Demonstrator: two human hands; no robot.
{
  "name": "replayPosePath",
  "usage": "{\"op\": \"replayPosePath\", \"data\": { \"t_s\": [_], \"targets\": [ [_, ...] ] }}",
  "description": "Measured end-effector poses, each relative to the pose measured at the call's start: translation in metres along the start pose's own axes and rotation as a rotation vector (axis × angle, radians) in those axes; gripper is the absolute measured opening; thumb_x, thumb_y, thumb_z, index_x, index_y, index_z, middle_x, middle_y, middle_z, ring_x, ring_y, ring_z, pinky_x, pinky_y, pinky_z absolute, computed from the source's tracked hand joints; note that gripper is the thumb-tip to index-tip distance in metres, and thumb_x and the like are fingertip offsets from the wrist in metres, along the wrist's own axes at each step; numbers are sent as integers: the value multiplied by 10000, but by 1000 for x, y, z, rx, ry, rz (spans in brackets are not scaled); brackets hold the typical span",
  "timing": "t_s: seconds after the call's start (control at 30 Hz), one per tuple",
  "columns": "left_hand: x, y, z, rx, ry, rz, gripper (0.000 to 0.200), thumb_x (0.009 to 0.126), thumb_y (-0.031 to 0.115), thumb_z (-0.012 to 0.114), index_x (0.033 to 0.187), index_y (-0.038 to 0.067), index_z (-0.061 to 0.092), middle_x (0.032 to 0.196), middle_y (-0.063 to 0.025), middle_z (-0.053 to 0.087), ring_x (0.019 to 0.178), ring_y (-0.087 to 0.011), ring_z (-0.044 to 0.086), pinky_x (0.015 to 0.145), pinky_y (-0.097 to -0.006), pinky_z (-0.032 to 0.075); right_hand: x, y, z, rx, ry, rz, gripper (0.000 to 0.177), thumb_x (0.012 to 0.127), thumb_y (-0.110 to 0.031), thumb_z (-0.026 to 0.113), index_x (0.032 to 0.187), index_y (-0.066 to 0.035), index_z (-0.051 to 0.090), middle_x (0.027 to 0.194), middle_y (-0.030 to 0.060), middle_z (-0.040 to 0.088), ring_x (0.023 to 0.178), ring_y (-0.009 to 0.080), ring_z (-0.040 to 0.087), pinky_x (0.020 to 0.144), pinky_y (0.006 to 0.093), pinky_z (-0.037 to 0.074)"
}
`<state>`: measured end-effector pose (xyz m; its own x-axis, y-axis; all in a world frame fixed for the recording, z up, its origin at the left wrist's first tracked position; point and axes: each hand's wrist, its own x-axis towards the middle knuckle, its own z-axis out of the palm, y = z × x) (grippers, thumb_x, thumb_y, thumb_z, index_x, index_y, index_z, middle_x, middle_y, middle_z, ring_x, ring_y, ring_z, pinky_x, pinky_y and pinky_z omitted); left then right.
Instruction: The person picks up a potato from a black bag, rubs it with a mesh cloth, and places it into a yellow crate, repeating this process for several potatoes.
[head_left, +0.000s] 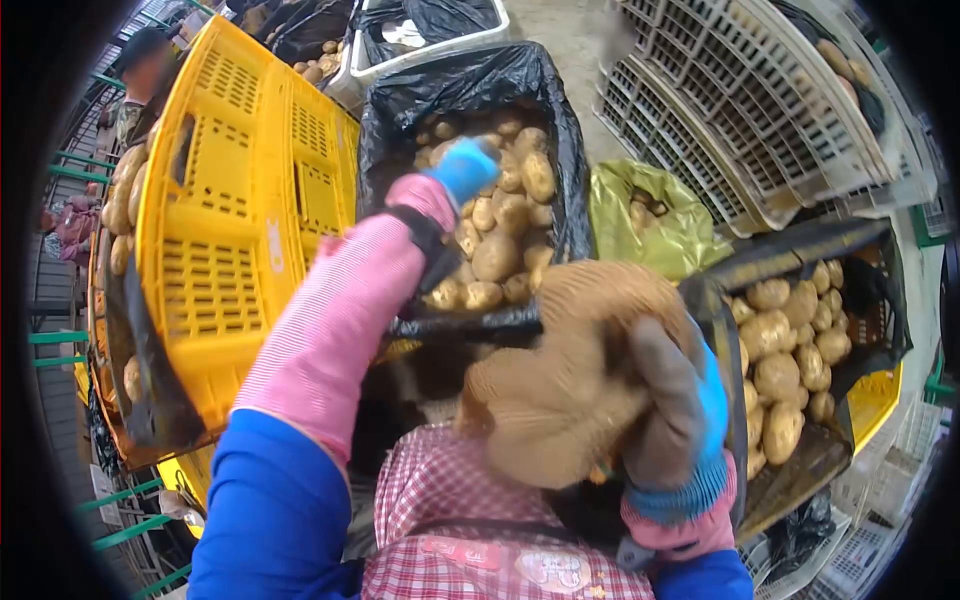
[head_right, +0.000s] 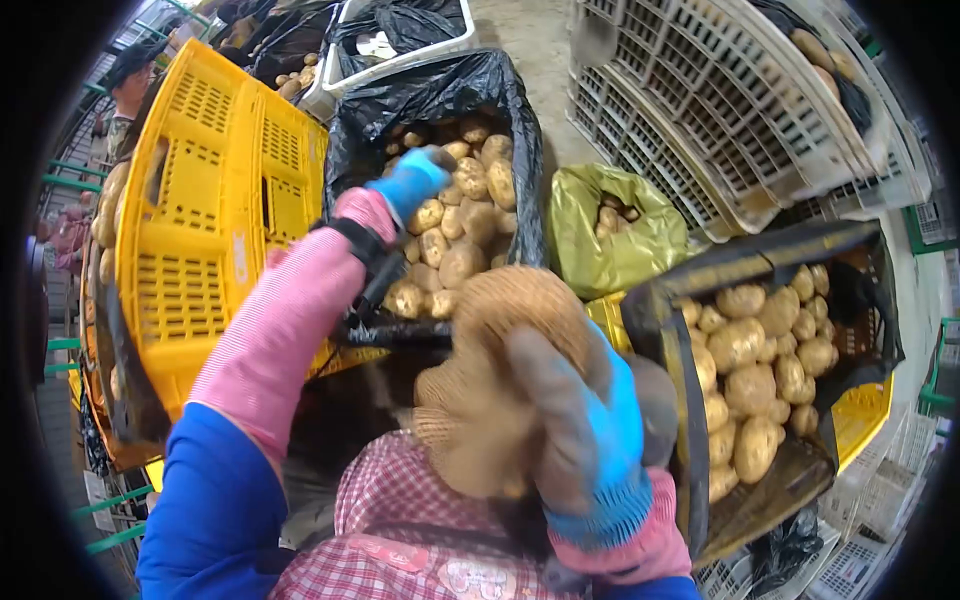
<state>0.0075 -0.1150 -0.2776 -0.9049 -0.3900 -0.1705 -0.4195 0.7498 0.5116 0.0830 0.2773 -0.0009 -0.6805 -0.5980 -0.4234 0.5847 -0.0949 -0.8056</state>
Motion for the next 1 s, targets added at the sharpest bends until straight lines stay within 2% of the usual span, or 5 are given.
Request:
{"op": "replayPosePath", "data": {
  "t_s": [0.23, 0.33, 0.5, 0.6, 1.0],
  "targets": [
    [62, 11, 121, 540, 29, 429, 470, 823, 109, 638, 1292, 119, 597, 1496, -164, 438, 1282, -342, 525, 963, -508, 495, 25, -8, 9, 18, 189, 68, 545, 983, -292, 578, 1381, 69, 490, 1342, 187, 583, 1202, 276, 591, 1037, 401, 467],
    [76, 21, 123, 444, 25, 552, 150, 808, 234, 670, 896, 175, 776, 891, -112, 716, 849, -336, 697, 735, -469, 558, 24, 9, -3, -96, 210, -97, 528, 967, -262, 573, 1372, 71, 507, 1360, 174, 573, 1218, 287, 565, 1071, 418, 417],
    [12, 28, 145, 473, 65, -10, 275, 925, 317, 623, 1059, 103, 732, 1068, -120, 705, 1036, -291, 681, 780, -466, 539, 21, 17, -19, 483, 258, 86, 476, 1020, -283, 496, 1364, 44, 523, 1342, 157, 576, 1254, 287, 514, 1105, 443, 362],
    [-77, 65, 69, -473, 135, -346, 884, 552, 384, 898, 1270, 31, 524, 1133, -253, 667, 1008, -401, 668, 873, -456, 553, 14, 14, 16, -45, 2, -91, 466, 1058, -291, 447, 1362, 55, 514, 1314, 199, 573, 1204, 311, 550, 1058, 444, 423],
    [-378, 113, -68, -1992, 137, -50, 519, 1060, 420, 448, 1378, 17, 523, 1224, -102, 647, 1114, -175, 617, 1007, -313, 484, -10, 115, 26, -123, -241, -293, 590, 1035, -355, 534, 1441, 56, 415, 1418, 195, 503, 1254, 281, 552, 1072, 393, 469]
  ]
}}
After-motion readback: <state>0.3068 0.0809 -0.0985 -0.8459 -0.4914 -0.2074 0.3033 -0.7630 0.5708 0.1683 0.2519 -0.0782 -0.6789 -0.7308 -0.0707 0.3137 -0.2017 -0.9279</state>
